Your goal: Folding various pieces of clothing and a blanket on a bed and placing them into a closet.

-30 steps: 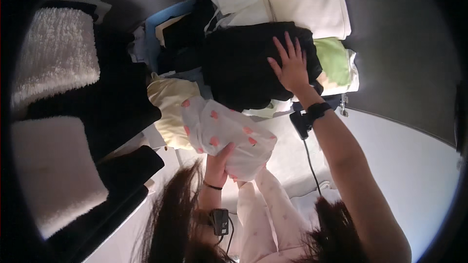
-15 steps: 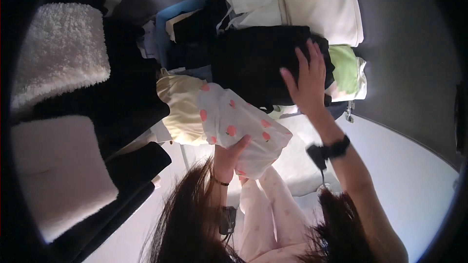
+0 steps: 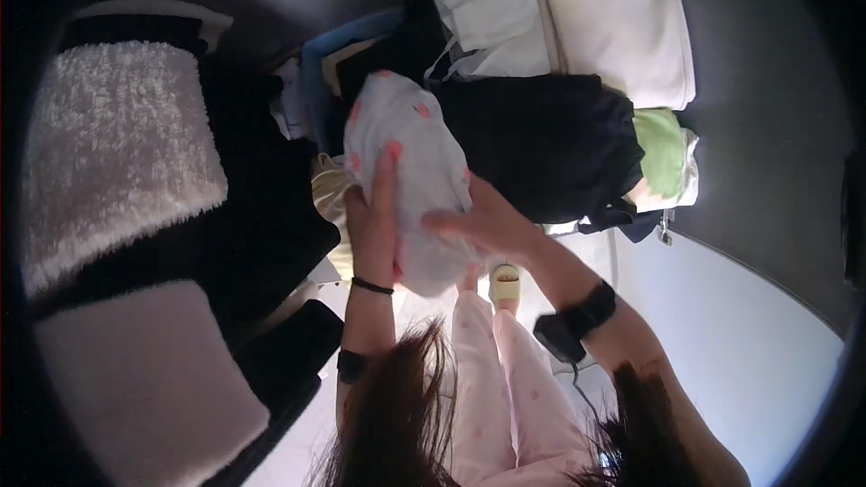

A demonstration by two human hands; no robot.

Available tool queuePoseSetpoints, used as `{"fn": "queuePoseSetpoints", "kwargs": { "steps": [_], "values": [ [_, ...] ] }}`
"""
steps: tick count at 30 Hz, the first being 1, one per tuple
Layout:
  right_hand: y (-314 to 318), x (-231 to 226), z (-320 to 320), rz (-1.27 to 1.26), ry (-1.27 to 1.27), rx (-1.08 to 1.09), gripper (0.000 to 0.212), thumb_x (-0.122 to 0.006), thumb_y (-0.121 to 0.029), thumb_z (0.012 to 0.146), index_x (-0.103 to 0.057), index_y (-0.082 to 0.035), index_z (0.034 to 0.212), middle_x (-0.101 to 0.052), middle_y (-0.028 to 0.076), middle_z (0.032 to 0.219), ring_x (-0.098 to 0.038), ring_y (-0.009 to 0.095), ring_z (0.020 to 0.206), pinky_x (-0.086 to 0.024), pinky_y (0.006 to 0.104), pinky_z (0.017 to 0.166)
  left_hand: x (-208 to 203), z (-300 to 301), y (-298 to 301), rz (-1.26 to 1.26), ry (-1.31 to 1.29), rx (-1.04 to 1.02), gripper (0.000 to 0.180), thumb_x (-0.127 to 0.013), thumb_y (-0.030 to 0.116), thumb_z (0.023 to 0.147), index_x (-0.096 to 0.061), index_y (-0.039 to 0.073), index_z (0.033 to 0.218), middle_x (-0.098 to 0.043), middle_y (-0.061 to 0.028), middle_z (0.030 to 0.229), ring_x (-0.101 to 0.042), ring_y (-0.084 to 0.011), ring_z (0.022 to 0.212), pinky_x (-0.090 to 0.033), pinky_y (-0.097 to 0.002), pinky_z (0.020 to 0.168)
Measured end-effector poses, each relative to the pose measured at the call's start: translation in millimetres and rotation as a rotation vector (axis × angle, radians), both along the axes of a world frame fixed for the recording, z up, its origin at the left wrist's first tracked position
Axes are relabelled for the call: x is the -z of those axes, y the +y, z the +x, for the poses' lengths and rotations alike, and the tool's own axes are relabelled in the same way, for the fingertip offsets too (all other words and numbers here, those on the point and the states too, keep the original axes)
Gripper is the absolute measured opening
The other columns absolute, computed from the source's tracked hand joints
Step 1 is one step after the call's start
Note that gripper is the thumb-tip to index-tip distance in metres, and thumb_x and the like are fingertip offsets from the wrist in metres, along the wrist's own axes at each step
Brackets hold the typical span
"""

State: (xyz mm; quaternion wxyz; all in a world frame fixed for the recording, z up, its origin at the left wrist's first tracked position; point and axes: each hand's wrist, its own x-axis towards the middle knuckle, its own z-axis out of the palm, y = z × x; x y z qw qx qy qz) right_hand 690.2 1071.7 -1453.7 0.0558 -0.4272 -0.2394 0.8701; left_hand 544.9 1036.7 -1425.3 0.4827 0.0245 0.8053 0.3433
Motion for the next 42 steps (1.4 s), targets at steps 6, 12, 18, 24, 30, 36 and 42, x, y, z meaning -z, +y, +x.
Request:
{"fn": "queuePoseSetpoints", "kwargs": {
  "steps": [6,12,18,24,30,36,42],
  "values": [
    [70,98,-116,0.021,0.037,0.070,0.067,-0.070,-0.017,0.070,-0.043,-0.002,0.130,-0.057,0.012,0.119,-0.056,0.019,0.106,-0.044,0.0322,0.092,70,-80,-23,0.122,0.053,0.085,0.051,-0.056,0.035,0.091,-0.045,0.000,0.125,-0.056,-0.0100,0.115,-0.055,-0.0152,0.097,-0.045,-0.0293,0.080],
    [64,233,-164,0.335,-0.177,0.118,0.068,-0.070,-0.022,0.073,-0.043,-0.001,0.130,-0.056,0.015,0.120,-0.055,0.026,0.109,-0.043,0.0350,0.094,125,-75,-35,0.240,0.049,0.313,0.063,-0.062,0.014,0.088,-0.028,0.005,0.140,-0.039,-0.0132,0.135,-0.039,-0.0191,0.122,-0.030,-0.0311,0.103],
    [65,235,-179,0.872,-0.618,-0.141,0.060,-0.070,-0.020,0.071,-0.046,0.003,0.120,-0.054,0.024,0.110,-0.056,0.040,0.100,-0.047,0.0411,0.087,138,-81,-35,0.152,0.169,0.539,0.071,-0.066,0.013,0.084,-0.025,0.002,0.141,-0.037,-0.0196,0.138,-0.035,-0.0274,0.129,-0.026,-0.0365,0.107],
    [60,249,-162,0.898,-0.698,-0.203,0.055,-0.065,-0.017,0.075,-0.045,0.002,0.122,-0.047,0.027,0.117,-0.054,0.041,0.101,-0.047,0.0412,0.085,125,-59,-17,0.014,0.268,0.679,0.069,-0.065,0.012,0.084,-0.027,0.001,0.139,-0.040,-0.0213,0.135,-0.039,-0.0307,0.127,-0.028,-0.0370,0.106],
    [43,206,-178,1.686,-0.770,-0.482,0.058,-0.059,-0.029,0.082,-0.040,-0.022,0.137,-0.027,0.018,0.145,-0.034,0.038,0.127,-0.031,0.0515,0.103,132,-78,-51,0.080,0.327,0.550,0.058,-0.060,0.007,0.085,-0.033,0.000,0.136,-0.043,-0.0209,0.132,-0.041,-0.0307,0.125,-0.030,-0.0359,0.105],
    [35,212,-152,1.565,-0.704,-0.498,0.053,-0.055,-0.037,0.085,-0.043,-0.027,0.135,-0.014,0.015,0.151,-0.021,0.041,0.134,-0.023,0.0603,0.104,95,-37,-46,0.022,0.381,0.505,0.052,-0.058,0.007,0.086,-0.036,0.000,0.133,-0.045,-0.0181,0.131,-0.044,-0.0296,0.123,-0.033,-0.0347,0.103],
    [15,114,-126,1.366,-0.639,-0.314,0.054,-0.058,-0.022,0.084,-0.042,-0.017,0.135,-0.020,0.023,0.146,-0.029,0.045,0.130,-0.030,0.0524,0.104,37,-6,-75,0.086,0.466,0.608,0.042,-0.053,0.007,0.088,-0.042,0.001,0.128,-0.045,-0.0170,0.133,-0.044,-0.0303,0.123,-0.039,-0.0394,0.099]
  ]
}}
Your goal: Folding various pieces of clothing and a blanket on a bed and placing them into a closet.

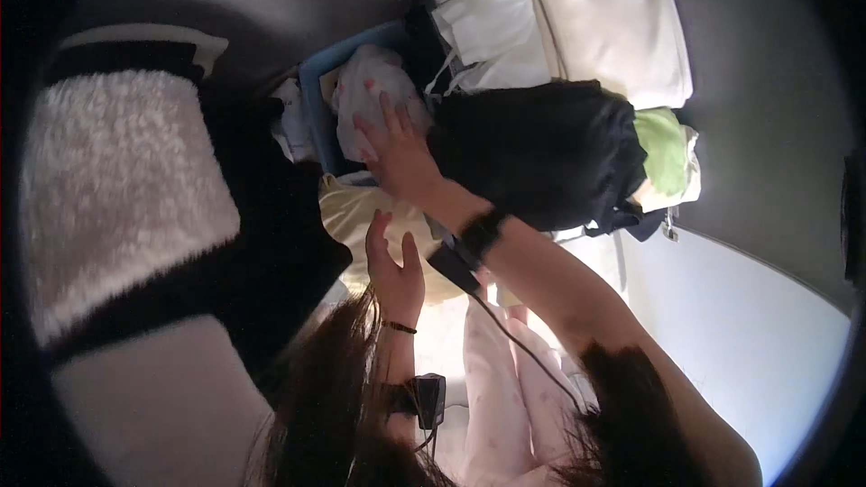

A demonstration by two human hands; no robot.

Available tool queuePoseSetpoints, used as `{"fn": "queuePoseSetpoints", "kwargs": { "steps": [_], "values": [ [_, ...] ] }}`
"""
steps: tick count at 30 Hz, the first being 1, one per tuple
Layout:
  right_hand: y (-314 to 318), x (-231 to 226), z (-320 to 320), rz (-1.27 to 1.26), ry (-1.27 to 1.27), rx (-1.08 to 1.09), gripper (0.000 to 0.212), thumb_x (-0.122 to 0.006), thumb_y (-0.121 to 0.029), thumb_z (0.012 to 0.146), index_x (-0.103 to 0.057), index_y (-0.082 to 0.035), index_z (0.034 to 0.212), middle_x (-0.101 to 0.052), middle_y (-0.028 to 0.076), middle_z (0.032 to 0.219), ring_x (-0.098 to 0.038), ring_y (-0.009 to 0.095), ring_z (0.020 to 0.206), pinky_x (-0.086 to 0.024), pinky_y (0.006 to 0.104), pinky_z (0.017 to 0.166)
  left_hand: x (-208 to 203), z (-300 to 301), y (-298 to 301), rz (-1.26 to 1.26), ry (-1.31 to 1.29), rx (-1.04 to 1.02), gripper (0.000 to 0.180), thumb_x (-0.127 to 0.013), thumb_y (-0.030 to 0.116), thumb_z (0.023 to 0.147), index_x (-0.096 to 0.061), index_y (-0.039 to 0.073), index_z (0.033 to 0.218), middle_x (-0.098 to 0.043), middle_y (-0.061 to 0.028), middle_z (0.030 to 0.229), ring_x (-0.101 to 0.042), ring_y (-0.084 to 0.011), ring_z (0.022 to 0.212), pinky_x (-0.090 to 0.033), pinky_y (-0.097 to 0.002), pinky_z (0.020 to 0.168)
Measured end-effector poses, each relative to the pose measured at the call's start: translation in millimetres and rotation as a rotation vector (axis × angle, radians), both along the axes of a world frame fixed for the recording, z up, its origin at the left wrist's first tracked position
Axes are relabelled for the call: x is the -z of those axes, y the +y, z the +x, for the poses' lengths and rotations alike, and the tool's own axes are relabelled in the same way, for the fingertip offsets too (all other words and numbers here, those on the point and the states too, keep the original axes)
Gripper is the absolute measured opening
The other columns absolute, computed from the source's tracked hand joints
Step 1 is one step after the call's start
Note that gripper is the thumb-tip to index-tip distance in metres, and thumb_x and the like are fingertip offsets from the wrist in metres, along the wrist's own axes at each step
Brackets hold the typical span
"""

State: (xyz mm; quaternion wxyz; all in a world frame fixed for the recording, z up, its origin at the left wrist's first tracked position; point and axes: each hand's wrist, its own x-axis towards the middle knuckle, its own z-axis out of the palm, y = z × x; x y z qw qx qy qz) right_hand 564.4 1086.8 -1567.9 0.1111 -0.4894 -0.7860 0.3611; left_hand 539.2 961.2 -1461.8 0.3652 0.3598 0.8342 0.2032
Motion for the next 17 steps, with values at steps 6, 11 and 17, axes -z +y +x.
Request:
{"fn": "queuePoseSetpoints", "kwargs": {
  "steps": [6,11,17],
  "values": [
    [-118,-156,166,-0.362,0.305,0.223,0.057,-0.057,0.001,0.077,-0.041,-0.007,0.131,-0.031,0.023,0.139,-0.036,0.039,0.126,-0.035,0.0409,0.103,-85,49,-70,-0.028,-0.088,-0.084,0.041,-0.054,0.007,0.088,-0.045,0.002,0.128,-0.047,-0.0152,0.131,-0.048,-0.0267,0.119,-0.041,-0.0399,0.097],
    [-229,-234,344,-0.451,0.025,0.534,0.048,-0.054,0.007,0.080,-0.043,-0.005,0.125,-0.039,0.015,0.132,-0.048,0.029,0.116,-0.046,0.0365,0.089,-150,106,-140,-0.114,-0.312,-0.186,0.039,-0.056,0.007,0.087,-0.048,0.004,0.126,-0.051,-0.0098,0.129,-0.051,-0.0211,0.116,-0.041,-0.0388,0.097],
    [-315,-297,447,-0.513,-0.148,0.735,0.048,-0.050,0.009,0.081,-0.042,-0.006,0.126,-0.041,0.013,0.128,-0.056,0.025,0.103,-0.049,0.0338,0.085,-205,132,-219,-0.083,-0.453,-0.149,0.037,-0.053,0.006,0.091,-0.046,0.001,0.127,-0.049,-0.0131,0.131,-0.049,-0.0216,0.119,-0.041,-0.0329,0.097]
  ]
}}
